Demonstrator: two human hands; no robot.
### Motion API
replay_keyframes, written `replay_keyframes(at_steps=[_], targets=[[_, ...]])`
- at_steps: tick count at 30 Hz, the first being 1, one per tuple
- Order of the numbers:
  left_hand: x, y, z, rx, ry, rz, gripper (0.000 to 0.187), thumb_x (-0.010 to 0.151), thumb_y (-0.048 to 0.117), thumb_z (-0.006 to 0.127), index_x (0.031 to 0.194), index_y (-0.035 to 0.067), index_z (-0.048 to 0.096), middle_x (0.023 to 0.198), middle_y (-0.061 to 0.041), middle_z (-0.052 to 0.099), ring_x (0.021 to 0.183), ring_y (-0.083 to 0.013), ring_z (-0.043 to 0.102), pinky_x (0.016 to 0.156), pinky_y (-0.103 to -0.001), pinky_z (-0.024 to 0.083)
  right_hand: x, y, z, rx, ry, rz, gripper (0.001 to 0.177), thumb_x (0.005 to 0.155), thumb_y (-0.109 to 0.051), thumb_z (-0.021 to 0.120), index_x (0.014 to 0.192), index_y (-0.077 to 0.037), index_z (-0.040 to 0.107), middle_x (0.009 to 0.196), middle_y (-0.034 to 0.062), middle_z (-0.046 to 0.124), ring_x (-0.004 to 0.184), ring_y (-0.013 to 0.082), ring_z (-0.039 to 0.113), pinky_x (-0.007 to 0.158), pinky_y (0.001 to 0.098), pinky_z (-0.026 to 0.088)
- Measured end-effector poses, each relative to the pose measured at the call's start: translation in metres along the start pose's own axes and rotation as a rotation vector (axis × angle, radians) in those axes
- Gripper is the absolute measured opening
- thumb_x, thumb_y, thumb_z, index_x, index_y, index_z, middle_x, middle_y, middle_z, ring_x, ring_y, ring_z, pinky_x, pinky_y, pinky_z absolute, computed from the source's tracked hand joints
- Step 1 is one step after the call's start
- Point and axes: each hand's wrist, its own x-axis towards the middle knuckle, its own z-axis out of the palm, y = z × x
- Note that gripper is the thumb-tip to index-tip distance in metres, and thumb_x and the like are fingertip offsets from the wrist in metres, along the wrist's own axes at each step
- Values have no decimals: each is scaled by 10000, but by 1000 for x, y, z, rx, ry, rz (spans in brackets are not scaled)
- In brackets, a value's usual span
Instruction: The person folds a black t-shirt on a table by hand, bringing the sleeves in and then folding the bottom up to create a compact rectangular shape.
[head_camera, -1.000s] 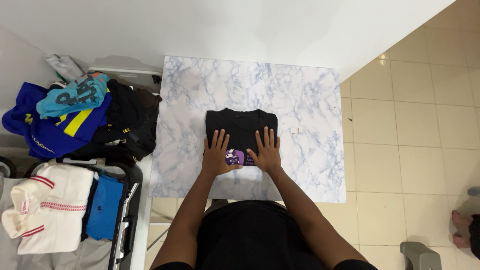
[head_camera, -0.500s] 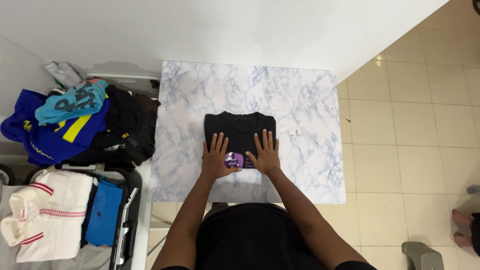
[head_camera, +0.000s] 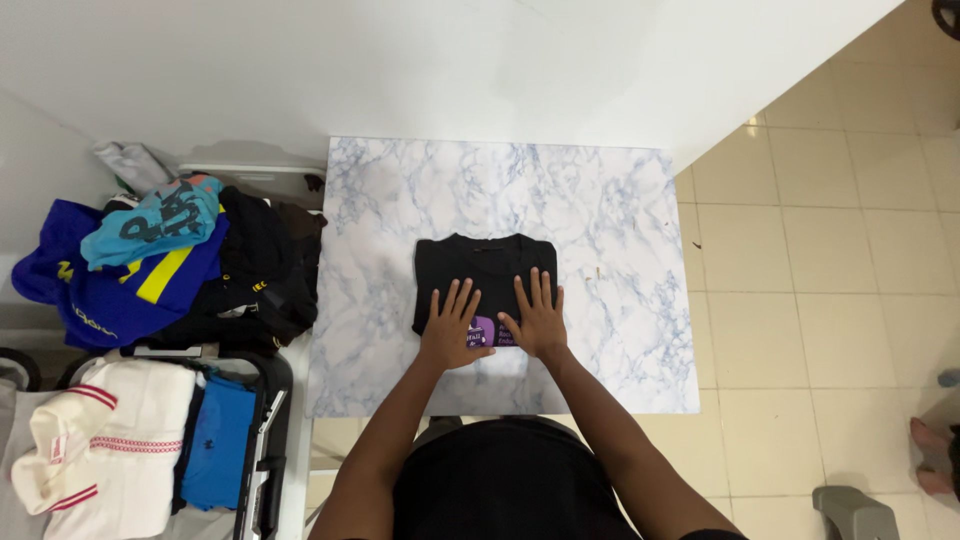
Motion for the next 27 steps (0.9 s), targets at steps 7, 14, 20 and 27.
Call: replay_keyframes(at_steps=[7,14,20,27], targets=[[8,0,8,14,-206,-120,1245,720,883,585,1597,58,268,1695,-171,131,1570,-352,59,1217,-639,35,4,0,2,18,72,-5,863,975,-659,465,1623,-113,299,1694,248,153,1569,434,105,1214,654,112],[6,-6,10,2,-226,-76,1240,742,868,582,1607,47,243,1697,-184,121,1572,-367,45,1213,-650,23,3,-4,-1,-4,44,20,854,965,-651,467,1612,-117,307,1689,244,150,1564,427,101,1210,651,103],[5,-17,10,-34,-271,-25,1269,714,804,690,1616,44,221,1707,-185,97,1580,-373,29,1218,-650,25,3,-26,6,-47,84,110,809,911,-460,529,1587,-65,322,1668,278,170,1563,452,117,1222,650,73],[10,-18,0,-32,-344,-44,1283,705,777,718,1623,69,169,1711,-166,58,1579,-356,0,1228,-636,15,6,-51,10,41,204,156,806,850,-267,557,1582,-6,345,1656,329,188,1552,482,135,1220,656,37]])
